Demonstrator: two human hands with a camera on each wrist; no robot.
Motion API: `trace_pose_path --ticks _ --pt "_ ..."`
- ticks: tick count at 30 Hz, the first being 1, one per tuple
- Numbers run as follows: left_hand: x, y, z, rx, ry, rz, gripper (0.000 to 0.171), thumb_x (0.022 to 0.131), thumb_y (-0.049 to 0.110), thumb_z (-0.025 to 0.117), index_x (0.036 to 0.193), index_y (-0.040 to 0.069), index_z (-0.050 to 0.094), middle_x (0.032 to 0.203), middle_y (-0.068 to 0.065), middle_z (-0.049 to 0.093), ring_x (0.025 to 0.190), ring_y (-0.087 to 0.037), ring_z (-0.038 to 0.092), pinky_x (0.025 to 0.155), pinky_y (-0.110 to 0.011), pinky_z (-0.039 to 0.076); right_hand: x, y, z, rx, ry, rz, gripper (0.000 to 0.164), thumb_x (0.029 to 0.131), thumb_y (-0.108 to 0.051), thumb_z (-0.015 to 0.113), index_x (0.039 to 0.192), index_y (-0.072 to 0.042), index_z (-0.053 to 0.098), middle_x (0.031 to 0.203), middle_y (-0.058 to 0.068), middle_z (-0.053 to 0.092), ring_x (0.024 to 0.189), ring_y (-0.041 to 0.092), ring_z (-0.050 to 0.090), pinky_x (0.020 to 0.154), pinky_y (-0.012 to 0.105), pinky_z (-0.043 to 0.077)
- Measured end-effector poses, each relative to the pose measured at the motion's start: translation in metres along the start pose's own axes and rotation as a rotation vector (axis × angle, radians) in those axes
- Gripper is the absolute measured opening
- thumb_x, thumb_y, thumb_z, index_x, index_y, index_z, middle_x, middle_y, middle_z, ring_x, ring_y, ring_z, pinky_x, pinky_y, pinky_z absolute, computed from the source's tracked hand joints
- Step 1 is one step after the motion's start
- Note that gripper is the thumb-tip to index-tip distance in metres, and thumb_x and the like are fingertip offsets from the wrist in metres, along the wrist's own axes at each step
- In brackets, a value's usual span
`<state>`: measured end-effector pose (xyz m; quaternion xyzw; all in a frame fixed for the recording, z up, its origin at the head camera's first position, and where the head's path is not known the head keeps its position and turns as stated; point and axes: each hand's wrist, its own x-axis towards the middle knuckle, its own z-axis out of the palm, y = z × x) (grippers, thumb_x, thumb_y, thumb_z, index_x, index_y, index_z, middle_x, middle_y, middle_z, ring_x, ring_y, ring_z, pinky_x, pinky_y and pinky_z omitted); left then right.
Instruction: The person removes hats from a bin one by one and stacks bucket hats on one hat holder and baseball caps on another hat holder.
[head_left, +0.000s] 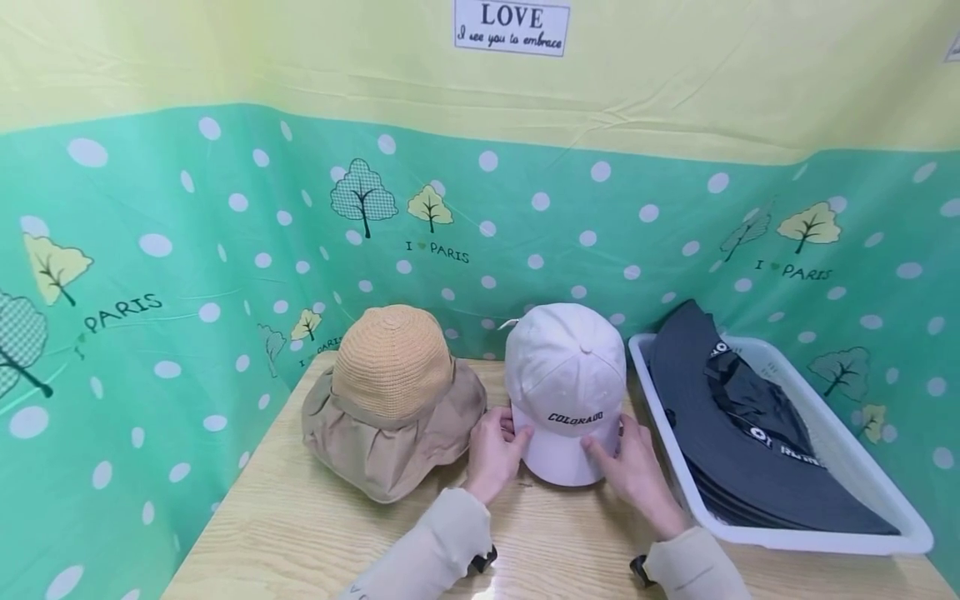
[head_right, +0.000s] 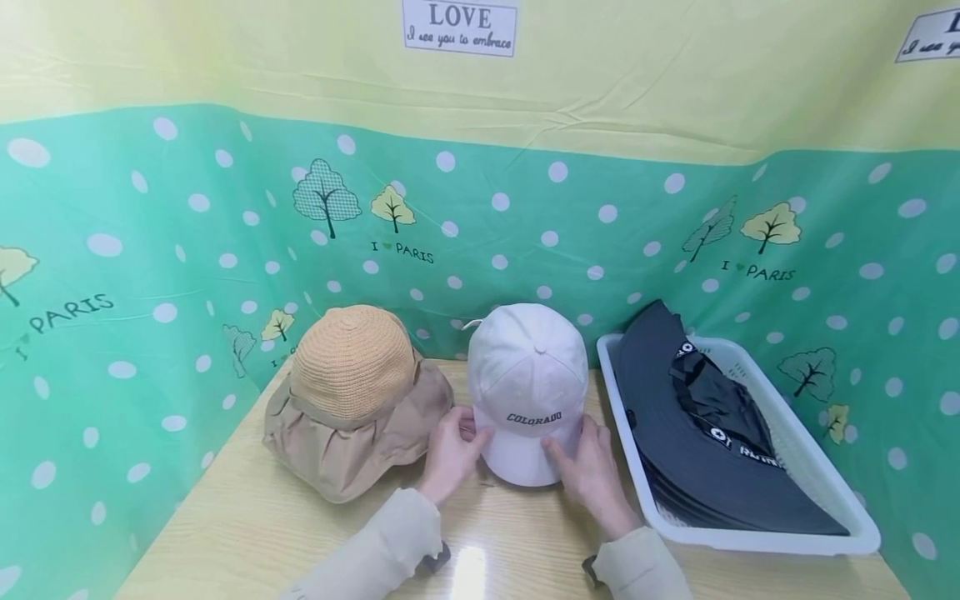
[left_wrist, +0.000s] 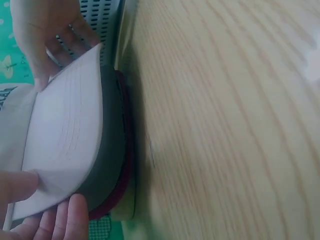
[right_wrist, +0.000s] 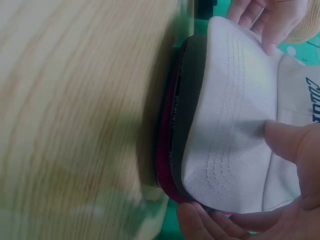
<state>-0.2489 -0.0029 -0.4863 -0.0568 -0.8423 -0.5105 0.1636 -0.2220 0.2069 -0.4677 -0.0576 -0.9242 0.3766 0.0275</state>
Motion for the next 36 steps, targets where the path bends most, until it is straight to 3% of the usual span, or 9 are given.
trace_pose_path --ticks 10,19,30,36 --pt "0.001 0.002 -0.01 -0.07 0.006 0.001 0.022 0.08 0.005 0.074 0.098 -0.001 0.063 0.085 -0.01 0.064 0.071 -0.012 0.059 0.067 -0.023 0.051 -0.014 -0.003 -0.006 0.027 0.055 -0.045 0.076 0.093 -0.029 0.062 0.145 0.009 0.021 0.133 0.028 0.035 0.114 0.041 0.05 0.091 0.05 0.046" --pt "-0.003 0.012 -0.016 -0.075 -0.003 0.062 0.016 0.081 0.005 0.073 0.095 0.004 0.064 0.082 0.0 0.061 0.071 -0.01 0.058 0.066 -0.023 0.051 -0.031 -0.015 -0.02 -0.016 0.078 -0.099 0.069 0.093 -0.019 0.063 0.143 0.009 0.026 0.126 0.025 0.043 0.108 0.037 0.053 0.087 0.047 0.05" --pt "-0.009 0.025 -0.019 -0.087 -0.074 0.111 0.017 0.082 0.007 0.072 0.096 0.004 0.062 0.084 -0.001 0.06 0.073 -0.011 0.058 0.067 -0.023 0.051 -0.048 -0.013 -0.056 -0.171 0.134 -0.236 0.042 0.089 -0.018 0.067 0.123 0.004 0.054 0.11 0.018 0.058 0.094 0.029 0.061 0.076 0.043 0.053" --pt "-0.014 0.034 -0.015 -0.107 -0.113 0.138 0.017 0.083 0.009 0.072 0.097 0.005 0.062 0.086 0.001 0.06 0.076 -0.011 0.057 0.068 -0.022 0.05 -0.047 -0.009 -0.083 -0.218 0.169 -0.277 0.03 0.088 -0.015 0.068 0.111 0.002 0.062 0.101 0.015 0.061 0.087 0.027 0.063 0.069 0.041 0.054"
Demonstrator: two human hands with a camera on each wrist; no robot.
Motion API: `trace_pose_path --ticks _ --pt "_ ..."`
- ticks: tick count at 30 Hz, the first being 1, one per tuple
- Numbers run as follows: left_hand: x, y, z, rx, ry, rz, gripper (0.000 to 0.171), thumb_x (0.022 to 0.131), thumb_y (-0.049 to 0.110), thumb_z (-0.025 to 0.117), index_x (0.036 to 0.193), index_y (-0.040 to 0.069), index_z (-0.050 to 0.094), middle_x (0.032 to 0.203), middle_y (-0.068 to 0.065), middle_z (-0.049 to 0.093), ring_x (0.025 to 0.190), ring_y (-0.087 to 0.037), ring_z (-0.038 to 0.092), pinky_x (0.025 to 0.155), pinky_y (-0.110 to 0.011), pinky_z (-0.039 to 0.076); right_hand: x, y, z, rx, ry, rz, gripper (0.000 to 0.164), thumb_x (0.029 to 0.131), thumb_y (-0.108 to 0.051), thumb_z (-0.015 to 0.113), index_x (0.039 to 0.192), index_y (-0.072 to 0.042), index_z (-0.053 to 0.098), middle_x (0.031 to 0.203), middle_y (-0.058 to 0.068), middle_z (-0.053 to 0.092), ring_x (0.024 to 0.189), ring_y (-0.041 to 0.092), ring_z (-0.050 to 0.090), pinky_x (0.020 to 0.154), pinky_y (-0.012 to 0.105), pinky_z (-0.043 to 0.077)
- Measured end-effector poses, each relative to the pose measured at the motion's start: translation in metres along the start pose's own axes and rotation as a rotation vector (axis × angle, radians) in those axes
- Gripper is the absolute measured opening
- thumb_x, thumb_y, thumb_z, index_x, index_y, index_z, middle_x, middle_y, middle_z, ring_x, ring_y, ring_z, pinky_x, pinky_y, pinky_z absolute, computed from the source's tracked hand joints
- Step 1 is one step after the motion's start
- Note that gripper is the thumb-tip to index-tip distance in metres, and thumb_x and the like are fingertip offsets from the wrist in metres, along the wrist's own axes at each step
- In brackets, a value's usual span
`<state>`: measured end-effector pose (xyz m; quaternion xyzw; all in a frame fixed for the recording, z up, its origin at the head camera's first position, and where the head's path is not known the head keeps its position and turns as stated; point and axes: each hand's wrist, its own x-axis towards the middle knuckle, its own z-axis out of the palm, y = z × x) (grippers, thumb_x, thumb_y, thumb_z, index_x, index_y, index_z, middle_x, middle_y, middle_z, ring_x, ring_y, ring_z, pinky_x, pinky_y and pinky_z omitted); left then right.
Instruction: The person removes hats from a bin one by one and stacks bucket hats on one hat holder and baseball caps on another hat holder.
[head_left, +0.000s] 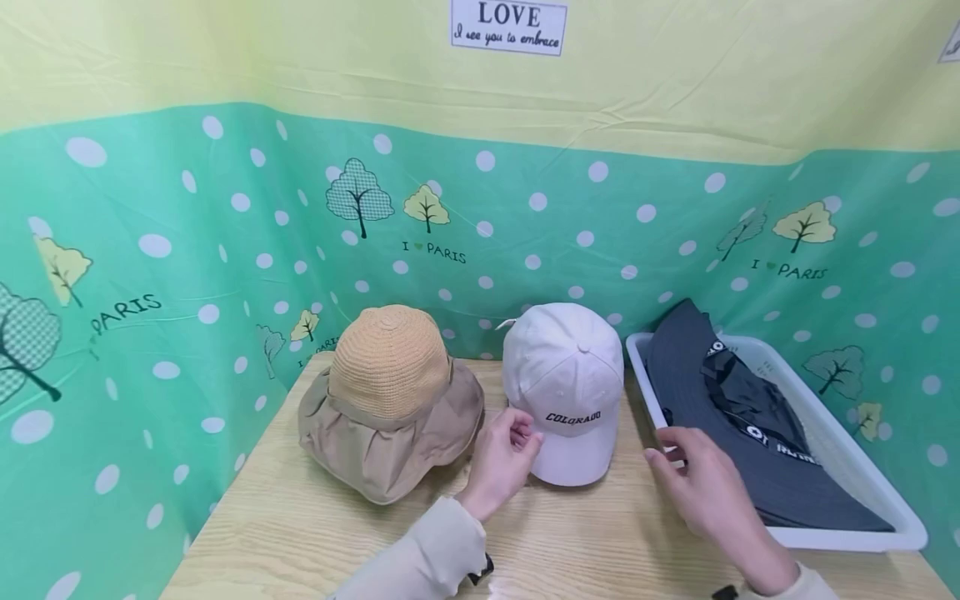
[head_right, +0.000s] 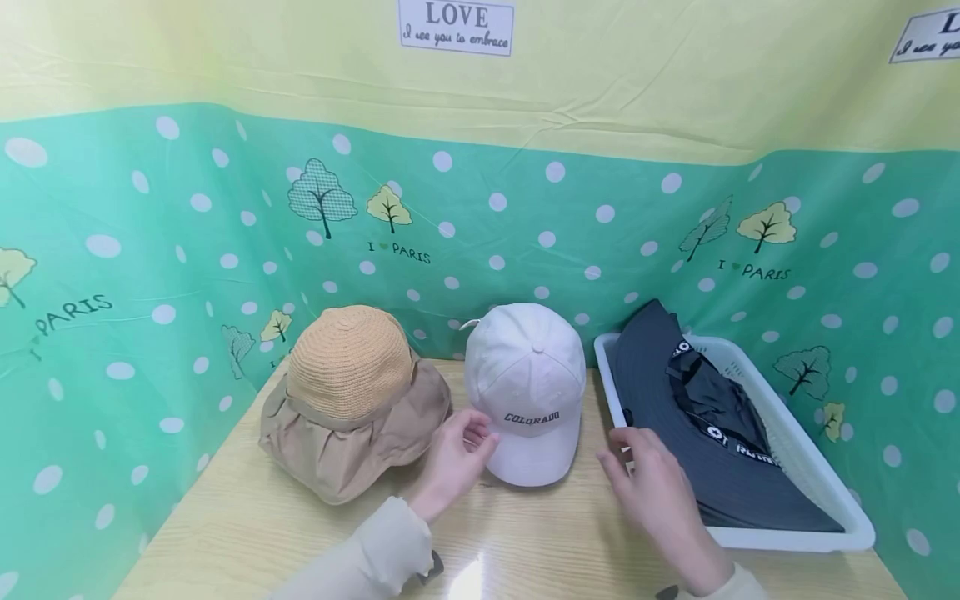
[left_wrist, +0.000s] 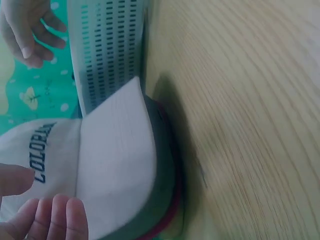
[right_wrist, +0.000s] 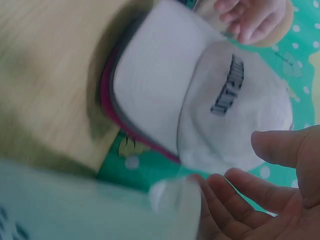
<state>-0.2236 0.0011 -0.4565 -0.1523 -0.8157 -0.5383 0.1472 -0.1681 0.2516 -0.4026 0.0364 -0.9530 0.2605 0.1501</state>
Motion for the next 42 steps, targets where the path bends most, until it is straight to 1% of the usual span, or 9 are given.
trace_pose_path --ticks 4,12,14,19,23,28,31,37,42 --pt "-0.002 0.007 0.006 -0.023 -0.025 0.028 0.018 0.083 0.009 0.071 0.098 0.004 0.062 0.086 -0.001 0.059 0.076 -0.011 0.057 0.068 -0.021 0.05 0.006 0.013 -0.015 -0.049 -0.021 -0.002 0.031 0.089 -0.018 0.067 0.111 0.003 0.063 0.1 0.016 0.062 0.085 0.028 0.063 0.07 0.045 0.052" --pt "-0.007 0.019 0.024 -0.046 -0.05 0.103 0.016 0.082 0.008 0.071 0.095 0.003 0.062 0.082 -0.002 0.059 0.071 -0.007 0.057 0.065 -0.017 0.05 0.019 0.034 -0.037 -0.133 -0.137 0.012 0.037 0.09 -0.024 0.065 0.113 0.005 0.061 0.098 0.018 0.062 0.082 0.031 0.062 0.066 0.047 0.05" --pt "-0.008 0.022 0.029 -0.061 -0.069 0.105 0.017 0.082 0.008 0.072 0.095 0.002 0.062 0.083 -0.003 0.059 0.071 -0.006 0.057 0.065 -0.016 0.05 0.023 0.036 -0.041 -0.153 -0.165 0.01 0.04 0.09 -0.027 0.066 0.113 0.005 0.061 0.1 0.02 0.062 0.084 0.031 0.061 0.065 0.046 0.049" --pt "-0.011 0.033 0.043 -0.082 -0.145 0.074 0.02 0.083 0.01 0.071 0.098 0.001 0.062 0.085 -0.002 0.058 0.072 -0.003 0.056 0.066 -0.014 0.049 0.032 0.041 -0.048 -0.186 -0.259 0.028 0.048 0.089 -0.034 0.067 0.115 0.005 0.06 0.106 0.024 0.062 0.091 0.037 0.06 0.068 0.048 0.049" --pt "-0.011 0.041 0.054 -0.07 -0.206 0.06 0.019 0.083 0.016 0.072 0.096 0.005 0.063 0.085 0.001 0.058 0.072 0.0 0.056 0.068 -0.013 0.047 0.042 0.045 -0.05 -0.209 -0.349 0.042 0.053 0.088 -0.036 0.068 0.117 0.007 0.058 0.107 0.025 0.062 0.096 0.04 0.059 0.07 0.051 0.049" --pt "-0.011 0.052 0.068 -0.085 -0.275 0.009 0.019 0.083 0.02 0.072 0.097 0.008 0.064 0.084 0.005 0.059 0.071 0.002 0.053 0.067 -0.012 0.045 0.053 0.048 -0.05 -0.252 -0.451 0.038 0.055 0.085 -0.036 0.07 0.118 0.007 0.057 0.103 0.022 0.064 0.093 0.038 0.061 0.07 0.051 0.05" --pt "-0.013 0.057 0.077 -0.096 -0.312 -0.039 0.022 0.082 0.023 0.071 0.099 0.009 0.065 0.082 0.01 0.058 0.07 0.005 0.052 0.066 -0.012 0.044 0.057 0.051 -0.05 -0.286 -0.478 0.019 0.055 0.083 -0.035 0.072 0.118 0.005 0.057 0.098 0.017 0.065 0.089 0.033 0.062 0.067 0.049 0.05" --pt "-0.015 0.066 0.092 -0.114 -0.361 -0.101 0.023 0.082 0.025 0.073 0.096 0.009 0.064 0.077 0.016 0.056 0.068 0.006 0.052 0.063 -0.011 0.044 0.065 0.051 -0.049 -0.354 -0.542 -0.014 0.054 0.08 -0.035 0.076 0.114 0.003 0.058 0.09 0.009 0.063 0.079 0.024 0.059 0.062 0.044 0.049" --pt "-0.017 0.073 0.11 -0.134 -0.408 -0.236 0.02 0.083 0.028 0.072 0.094 0.013 0.064 0.075 0.015 0.055 0.067 0.002 0.052 0.062 -0.017 0.045 0.071 0.056 -0.044 -0.404 -0.612 -0.001 0.055 0.075 -0.038 0.08 0.109 0.0 0.06 0.087 0.007 0.061 0.075 0.022 0.056 0.062 0.043 0.049"
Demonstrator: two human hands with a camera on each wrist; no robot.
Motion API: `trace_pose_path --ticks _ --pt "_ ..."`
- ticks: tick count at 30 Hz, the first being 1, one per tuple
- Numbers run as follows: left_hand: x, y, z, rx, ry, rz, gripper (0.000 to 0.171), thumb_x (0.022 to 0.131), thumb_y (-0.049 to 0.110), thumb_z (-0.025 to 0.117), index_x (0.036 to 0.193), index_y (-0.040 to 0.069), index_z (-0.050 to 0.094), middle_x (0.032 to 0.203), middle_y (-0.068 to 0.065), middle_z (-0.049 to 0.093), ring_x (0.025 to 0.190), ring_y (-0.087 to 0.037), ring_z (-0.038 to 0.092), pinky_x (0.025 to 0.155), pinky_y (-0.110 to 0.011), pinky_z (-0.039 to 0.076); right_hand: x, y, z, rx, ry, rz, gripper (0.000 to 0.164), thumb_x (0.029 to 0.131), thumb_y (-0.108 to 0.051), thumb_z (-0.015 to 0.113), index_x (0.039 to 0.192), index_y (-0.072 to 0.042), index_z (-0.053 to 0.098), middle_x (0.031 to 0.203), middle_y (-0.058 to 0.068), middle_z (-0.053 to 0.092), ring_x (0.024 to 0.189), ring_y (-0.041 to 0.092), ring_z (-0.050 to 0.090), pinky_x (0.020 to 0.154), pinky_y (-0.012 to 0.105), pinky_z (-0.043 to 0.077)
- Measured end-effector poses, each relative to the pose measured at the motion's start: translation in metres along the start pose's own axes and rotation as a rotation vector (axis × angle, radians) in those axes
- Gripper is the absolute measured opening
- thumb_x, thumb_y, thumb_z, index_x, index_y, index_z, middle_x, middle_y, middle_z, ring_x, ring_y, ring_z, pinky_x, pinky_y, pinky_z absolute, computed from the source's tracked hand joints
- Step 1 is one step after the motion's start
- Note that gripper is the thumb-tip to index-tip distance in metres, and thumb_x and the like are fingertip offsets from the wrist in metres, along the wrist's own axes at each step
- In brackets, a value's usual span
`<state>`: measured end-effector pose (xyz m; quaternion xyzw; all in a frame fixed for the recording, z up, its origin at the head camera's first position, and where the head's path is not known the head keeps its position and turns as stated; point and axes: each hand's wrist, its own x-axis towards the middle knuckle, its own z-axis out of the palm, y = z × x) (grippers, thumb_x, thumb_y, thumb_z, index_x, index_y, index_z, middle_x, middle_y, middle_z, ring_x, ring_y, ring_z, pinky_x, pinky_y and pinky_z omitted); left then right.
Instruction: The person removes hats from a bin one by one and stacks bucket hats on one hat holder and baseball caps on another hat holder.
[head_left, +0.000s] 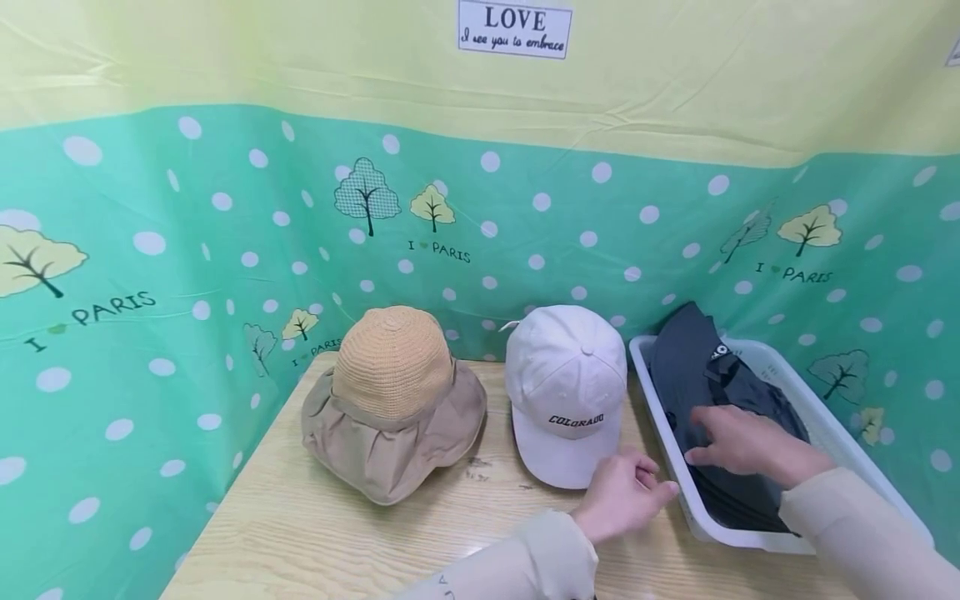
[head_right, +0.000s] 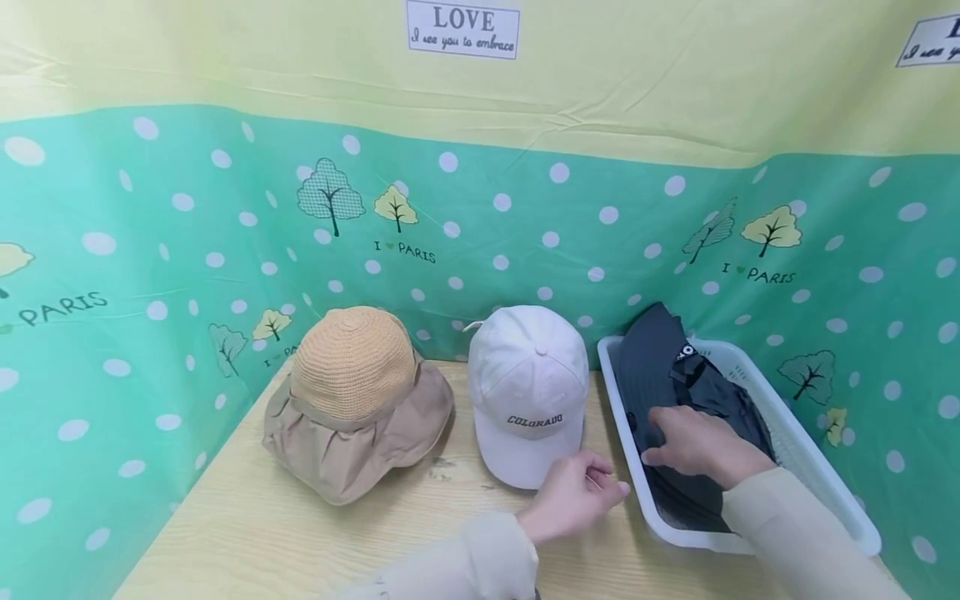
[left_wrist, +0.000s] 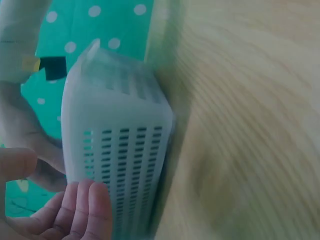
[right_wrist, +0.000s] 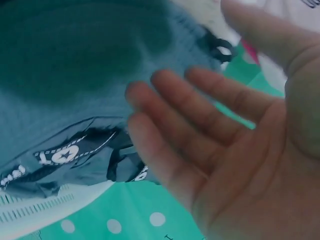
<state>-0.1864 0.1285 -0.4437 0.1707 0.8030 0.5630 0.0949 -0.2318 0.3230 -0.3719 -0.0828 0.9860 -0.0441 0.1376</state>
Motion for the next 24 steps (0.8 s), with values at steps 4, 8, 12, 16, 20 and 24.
trace_pose_path --ticks 4,8,12,16,20,24 --pt "0.003 0.001 0.009 -0.039 -0.043 -0.083 0.019 0.085 0.029 0.071 0.093 0.013 0.064 0.076 0.012 0.054 0.066 -0.001 0.051 0.06 -0.019 0.044 0.007 0.004 0.004 -0.039 -0.065 0.019 0.064 0.065 -0.045 0.084 0.105 -0.001 0.06 0.093 0.011 0.063 0.083 0.028 0.059 0.069 0.05 0.051" --pt "0.005 0.001 0.016 -0.039 -0.034 -0.086 0.018 0.085 0.028 0.071 0.092 0.013 0.064 0.073 0.013 0.054 0.065 -0.001 0.05 0.06 -0.019 0.043 0.013 0.006 0.007 -0.085 -0.083 0.015 0.066 0.062 -0.048 0.085 0.102 -0.001 0.06 0.091 0.011 0.062 0.082 0.028 0.059 0.07 0.05 0.051" --pt "0.006 0.001 0.021 -0.035 -0.018 -0.071 0.016 0.084 0.026 0.072 0.09 0.014 0.065 0.071 0.013 0.054 0.064 0.001 0.05 0.06 -0.017 0.043 0.016 0.006 0.011 -0.114 -0.085 0.009 0.065 0.062 -0.048 0.085 0.1 -0.002 0.061 0.086 0.009 0.061 0.076 0.024 0.058 0.067 0.047 0.051" --pt "0.007 0.001 0.023 -0.058 -0.029 -0.081 0.014 0.084 0.024 0.071 0.089 0.013 0.064 0.071 0.012 0.054 0.063 0.0 0.05 0.06 -0.018 0.043 0.019 0.005 0.014 -0.139 -0.078 -0.014 0.062 0.062 -0.047 0.085 0.097 -0.002 0.061 0.08 0.007 0.059 0.07 0.021 0.054 0.063 0.043 0.051" --pt "0.009 0.0 0.026 -0.076 -0.035 -0.076 0.013 0.085 0.022 0.071 0.088 0.012 0.063 0.07 0.012 0.054 0.062 -0.001 0.05 0.058 -0.017 0.043 0.022 0.006 0.017 -0.173 -0.07 -0.032 0.06 0.063 -0.048 0.085 0.095 -0.003 0.061 0.077 0.007 0.057 0.067 0.021 0.052 0.062 0.042 0.05" --pt "0.009 0.001 0.029 -0.102 -0.029 -0.09 0.012 0.084 0.02 0.071 0.085 0.012 0.062 0.069 0.012 0.055 0.06 -0.001 0.05 0.057 -0.017 0.042 0.025 0.008 0.022 -0.219 -0.049 -0.045 0.058 0.065 -0.048 0.083 0.094 -0.003 0.061 0.079 0.008 0.058 0.067 0.022 0.052 0.064 0.044 0.051"
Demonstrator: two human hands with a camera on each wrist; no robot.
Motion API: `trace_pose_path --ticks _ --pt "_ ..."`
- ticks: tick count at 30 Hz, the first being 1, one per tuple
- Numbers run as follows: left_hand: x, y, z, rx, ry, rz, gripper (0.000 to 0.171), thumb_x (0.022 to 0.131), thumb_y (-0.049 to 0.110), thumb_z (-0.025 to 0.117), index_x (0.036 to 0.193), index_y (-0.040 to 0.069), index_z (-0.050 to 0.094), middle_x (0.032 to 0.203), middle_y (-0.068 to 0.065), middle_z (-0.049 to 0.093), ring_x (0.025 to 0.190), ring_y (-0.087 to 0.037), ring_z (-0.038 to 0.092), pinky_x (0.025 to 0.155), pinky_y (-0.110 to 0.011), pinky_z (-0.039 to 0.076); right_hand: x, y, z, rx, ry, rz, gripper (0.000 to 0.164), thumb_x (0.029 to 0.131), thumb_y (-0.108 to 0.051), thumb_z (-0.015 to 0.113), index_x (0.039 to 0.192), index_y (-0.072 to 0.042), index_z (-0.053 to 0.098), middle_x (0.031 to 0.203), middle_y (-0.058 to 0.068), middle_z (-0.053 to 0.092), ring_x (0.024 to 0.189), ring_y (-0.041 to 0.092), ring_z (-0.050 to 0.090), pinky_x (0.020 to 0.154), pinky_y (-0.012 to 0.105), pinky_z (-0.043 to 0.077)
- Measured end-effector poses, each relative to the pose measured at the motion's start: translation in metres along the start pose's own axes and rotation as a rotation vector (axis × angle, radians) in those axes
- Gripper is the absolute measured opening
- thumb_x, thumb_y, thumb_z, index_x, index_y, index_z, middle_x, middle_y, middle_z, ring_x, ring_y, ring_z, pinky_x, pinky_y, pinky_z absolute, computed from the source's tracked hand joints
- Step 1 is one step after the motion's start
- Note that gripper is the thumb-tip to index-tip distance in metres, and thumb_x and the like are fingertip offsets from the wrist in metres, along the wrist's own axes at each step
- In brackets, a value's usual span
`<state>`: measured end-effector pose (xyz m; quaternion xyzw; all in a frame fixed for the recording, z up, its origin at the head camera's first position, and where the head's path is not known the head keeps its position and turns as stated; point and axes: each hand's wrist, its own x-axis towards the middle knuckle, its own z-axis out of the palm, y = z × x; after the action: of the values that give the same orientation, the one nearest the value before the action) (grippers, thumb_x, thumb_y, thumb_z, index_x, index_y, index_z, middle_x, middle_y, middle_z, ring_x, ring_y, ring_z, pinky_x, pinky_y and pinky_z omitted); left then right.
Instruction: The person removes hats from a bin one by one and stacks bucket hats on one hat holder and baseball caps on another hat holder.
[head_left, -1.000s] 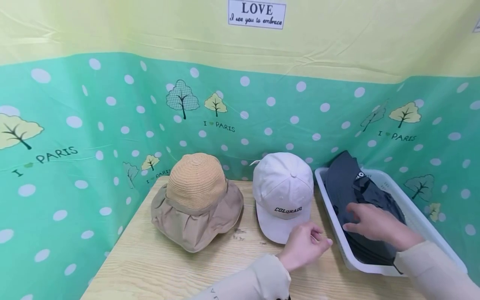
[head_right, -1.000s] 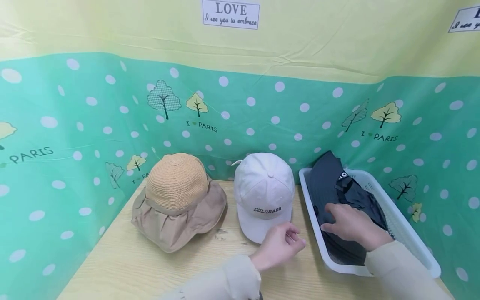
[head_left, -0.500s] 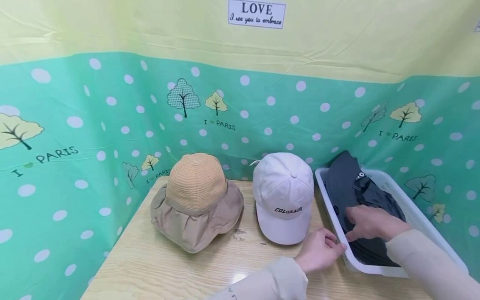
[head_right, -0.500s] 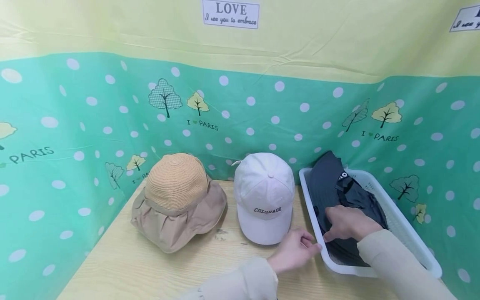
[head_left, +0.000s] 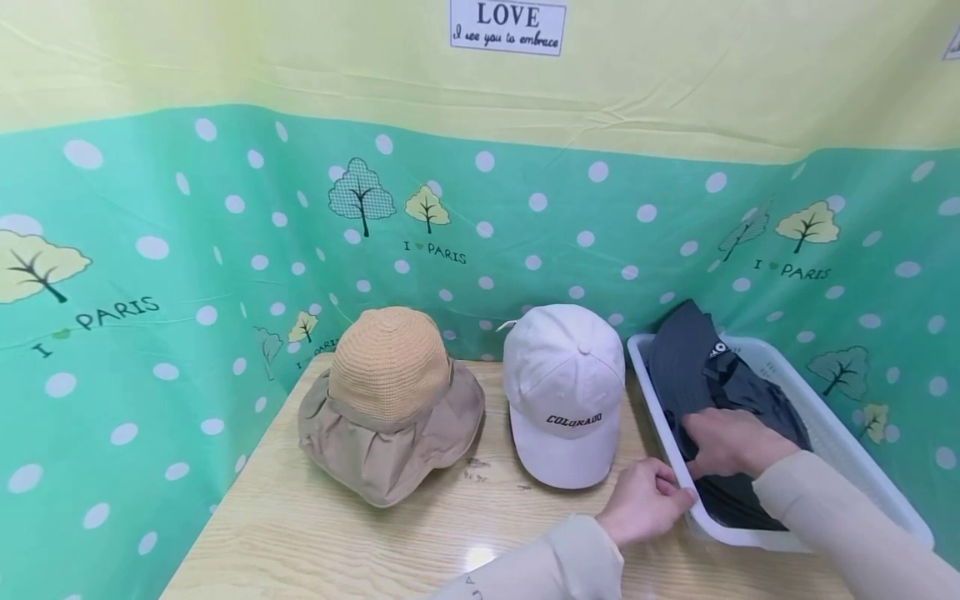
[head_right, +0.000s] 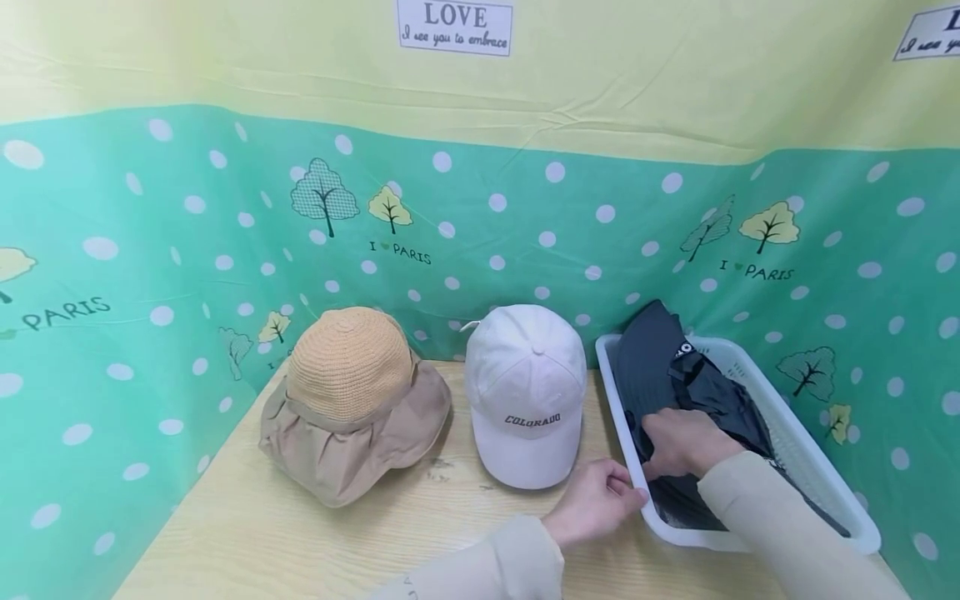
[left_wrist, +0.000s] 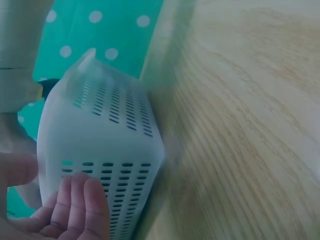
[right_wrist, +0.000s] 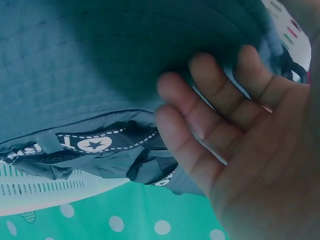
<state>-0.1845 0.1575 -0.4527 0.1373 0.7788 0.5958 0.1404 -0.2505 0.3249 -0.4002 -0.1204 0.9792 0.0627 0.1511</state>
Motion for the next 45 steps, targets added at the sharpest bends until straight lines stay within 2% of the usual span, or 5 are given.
trace_pose_path --ticks 10,22,30,38,45 --pt "-0.001 0.005 0.005 -0.066 0.011 -0.098 0.013 0.082 0.017 0.073 0.081 0.015 0.06 0.065 0.009 0.061 0.058 -0.002 0.054 0.055 -0.019 0.043 0.005 0.003 0.009 -0.089 0.068 0.003 0.05 0.07 -0.043 0.079 0.093 -0.002 0.062 0.078 0.011 0.059 0.064 0.023 0.051 0.064 0.045 0.051" --pt "-0.001 0.004 0.011 -0.173 0.032 -0.117 0.017 0.083 0.009 0.071 0.079 0.013 0.056 0.06 0.002 0.064 0.054 -0.008 0.06 0.049 -0.019 0.039 0.003 0.003 0.011 -0.113 0.145 0.008 0.06 0.071 -0.044 0.077 0.105 0.004 0.061 0.091 0.019 0.062 0.075 0.031 0.059 0.07 0.053 0.052" --pt "0.0 0.003 0.014 -0.188 0.042 -0.093 0.017 0.083 0.007 0.071 0.079 0.013 0.055 0.059 0.001 0.064 0.054 -0.01 0.061 0.046 -0.018 0.039 0.003 -0.002 0.012 -0.177 0.267 0.006 0.061 0.066 -0.041 0.079 0.104 0.003 0.06 0.086 0.018 0.055 0.065 0.027 0.053 0.06 0.048 0.052" --pt "0.001 0.003 0.011 -0.196 0.032 -0.095 0.018 0.083 0.007 0.071 0.079 0.012 0.055 0.06 0.0 0.064 0.056 -0.015 0.064 0.046 -0.019 0.039 0.004 -0.005 0.008 -0.136 0.217 0.068 0.058 0.073 -0.031 0.076 0.11 0.008 0.056 0.091 0.025 0.053 0.063 0.027 0.053 0.058 0.047 0.052" --pt "0.001 0.005 0.01 -0.191 0.031 -0.121 0.018 0.083 0.008 0.071 0.079 0.013 0.055 0.06 0.001 0.063 0.054 -0.011 0.06 0.047 -0.019 0.04 0.005 0.0 0.01 -0.117 0.227 0.08 0.072 0.071 -0.042 0.078 0.117 0.009 0.056 0.101 0.029 0.054 0.071 0.032 0.057 0.064 0.052 0.053"
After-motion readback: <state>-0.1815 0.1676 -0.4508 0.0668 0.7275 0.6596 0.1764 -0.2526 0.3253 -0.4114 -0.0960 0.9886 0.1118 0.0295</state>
